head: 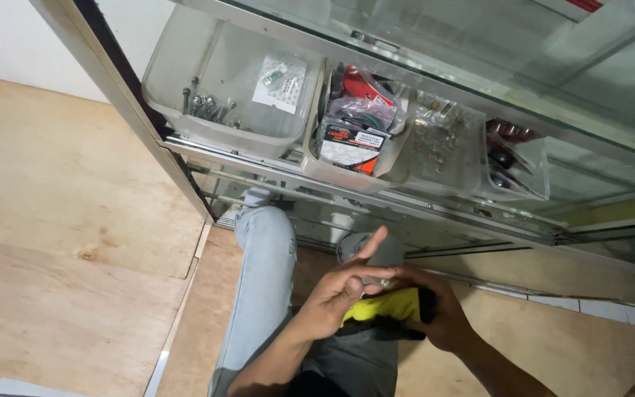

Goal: Cleaning and wiping metal bolts or screws taken from a parts cabinet.

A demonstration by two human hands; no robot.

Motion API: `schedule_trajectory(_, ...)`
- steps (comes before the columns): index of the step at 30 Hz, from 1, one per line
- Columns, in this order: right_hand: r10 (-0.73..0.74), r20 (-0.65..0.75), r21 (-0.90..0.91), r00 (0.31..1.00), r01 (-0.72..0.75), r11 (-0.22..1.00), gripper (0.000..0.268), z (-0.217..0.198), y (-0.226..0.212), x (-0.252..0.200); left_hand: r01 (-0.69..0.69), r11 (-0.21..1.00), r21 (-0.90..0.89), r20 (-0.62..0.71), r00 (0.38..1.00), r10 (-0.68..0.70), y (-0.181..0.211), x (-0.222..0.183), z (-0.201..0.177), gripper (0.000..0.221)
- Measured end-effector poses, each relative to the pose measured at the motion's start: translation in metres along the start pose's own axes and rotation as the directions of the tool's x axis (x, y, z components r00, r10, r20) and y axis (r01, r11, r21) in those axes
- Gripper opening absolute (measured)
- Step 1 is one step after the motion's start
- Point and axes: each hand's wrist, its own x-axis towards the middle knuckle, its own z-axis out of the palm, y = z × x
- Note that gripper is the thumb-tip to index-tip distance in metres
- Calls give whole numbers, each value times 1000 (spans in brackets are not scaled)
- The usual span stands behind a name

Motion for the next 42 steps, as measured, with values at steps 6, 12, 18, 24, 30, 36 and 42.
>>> schedule_trajectory(6,-30,-65,76,997,35,996,72,-6,3,-4,-239,888,393,141,970,199,0,0,1,51)
schedule_trajectory(12,-16,24,-165,1000,19,986,45,2,-62,23,-48,993,-112,45,998,53,-14,-5,-3,79)
schedule_trajectory(18,-94,129,-242,987,123,962,46,-1,-74,40,17,992,128,-83,997,-7,-28,-2,-7,47)
schedule_trajectory(24,19,-95,-297,995,-47,954,51,-6,-88,46,-182,933,-309,-419,907,38,-21,7,-11,44)
schedule_trajectory(30,-384,-289,-598,877,147,788,39,26,-114,57,-169,903,-395,-411,911,-10,-40,4,-16,45)
schedule_trajectory(36,-514,173,-867,840,378,326,33,72,-97,52,-222,818,-530,-400,916,-10,-40,-2,-16,45)
schedule_trajectory(42,-340,223,-628,913,402,666,45,40,-94,36,-167,871,-462,-449,891,-68,-17,10,-5,49)
